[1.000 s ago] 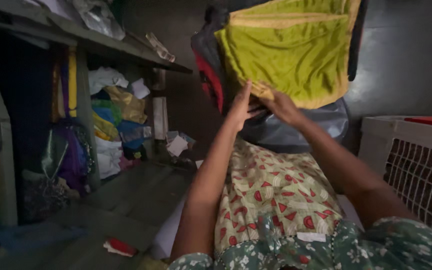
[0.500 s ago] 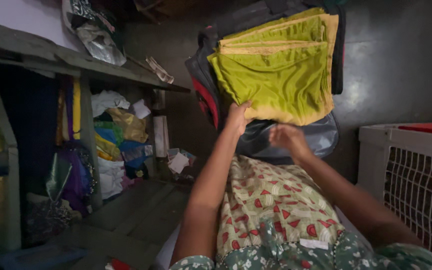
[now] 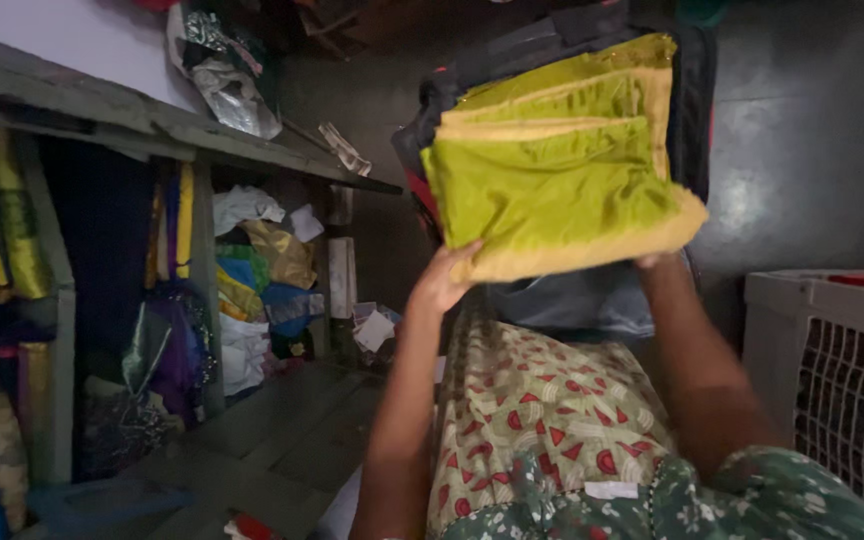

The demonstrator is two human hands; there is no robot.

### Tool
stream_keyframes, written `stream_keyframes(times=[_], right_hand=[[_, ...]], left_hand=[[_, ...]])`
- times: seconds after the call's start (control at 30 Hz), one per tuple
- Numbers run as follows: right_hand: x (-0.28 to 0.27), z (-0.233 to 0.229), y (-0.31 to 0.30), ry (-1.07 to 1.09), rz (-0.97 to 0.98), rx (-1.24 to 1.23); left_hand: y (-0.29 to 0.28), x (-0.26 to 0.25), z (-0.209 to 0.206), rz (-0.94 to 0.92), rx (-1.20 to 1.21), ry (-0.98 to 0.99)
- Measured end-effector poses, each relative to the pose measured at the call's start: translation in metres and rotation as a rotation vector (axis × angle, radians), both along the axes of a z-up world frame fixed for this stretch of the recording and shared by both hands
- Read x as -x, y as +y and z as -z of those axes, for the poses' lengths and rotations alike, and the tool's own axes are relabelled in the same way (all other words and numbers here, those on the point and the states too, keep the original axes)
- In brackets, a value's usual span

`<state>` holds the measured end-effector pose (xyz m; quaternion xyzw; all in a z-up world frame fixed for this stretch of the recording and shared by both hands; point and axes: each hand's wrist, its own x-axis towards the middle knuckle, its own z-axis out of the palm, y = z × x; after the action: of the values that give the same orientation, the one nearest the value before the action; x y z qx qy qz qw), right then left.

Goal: The person picks up several folded pieces of fabric from a dark surface, one at a time, and places them into a black bag.

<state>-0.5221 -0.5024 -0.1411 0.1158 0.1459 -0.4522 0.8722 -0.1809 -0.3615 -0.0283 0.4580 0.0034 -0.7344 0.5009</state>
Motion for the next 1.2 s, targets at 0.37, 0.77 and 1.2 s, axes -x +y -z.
stream_keyframes(times=[0.37, 0.77, 1.2], right_hand=[[-0.023, -0.039, -0.010, 1.020, -0.847, 0.016], [-0.031, -0.037, -0.027, 1.360, -0.802, 0.558], [-0.052, -0.120, -0.006, 1.206, -0.960, 0.832]], left_hand=[[0.050, -0.030, 0.020, 0.222, -0.034, -0.374], [-0.037, -0.036, 0.069, 0.095, 0.143, -0.844], [0.054, -0.031, -0.024, -0.082, 0.181, -0.102]])
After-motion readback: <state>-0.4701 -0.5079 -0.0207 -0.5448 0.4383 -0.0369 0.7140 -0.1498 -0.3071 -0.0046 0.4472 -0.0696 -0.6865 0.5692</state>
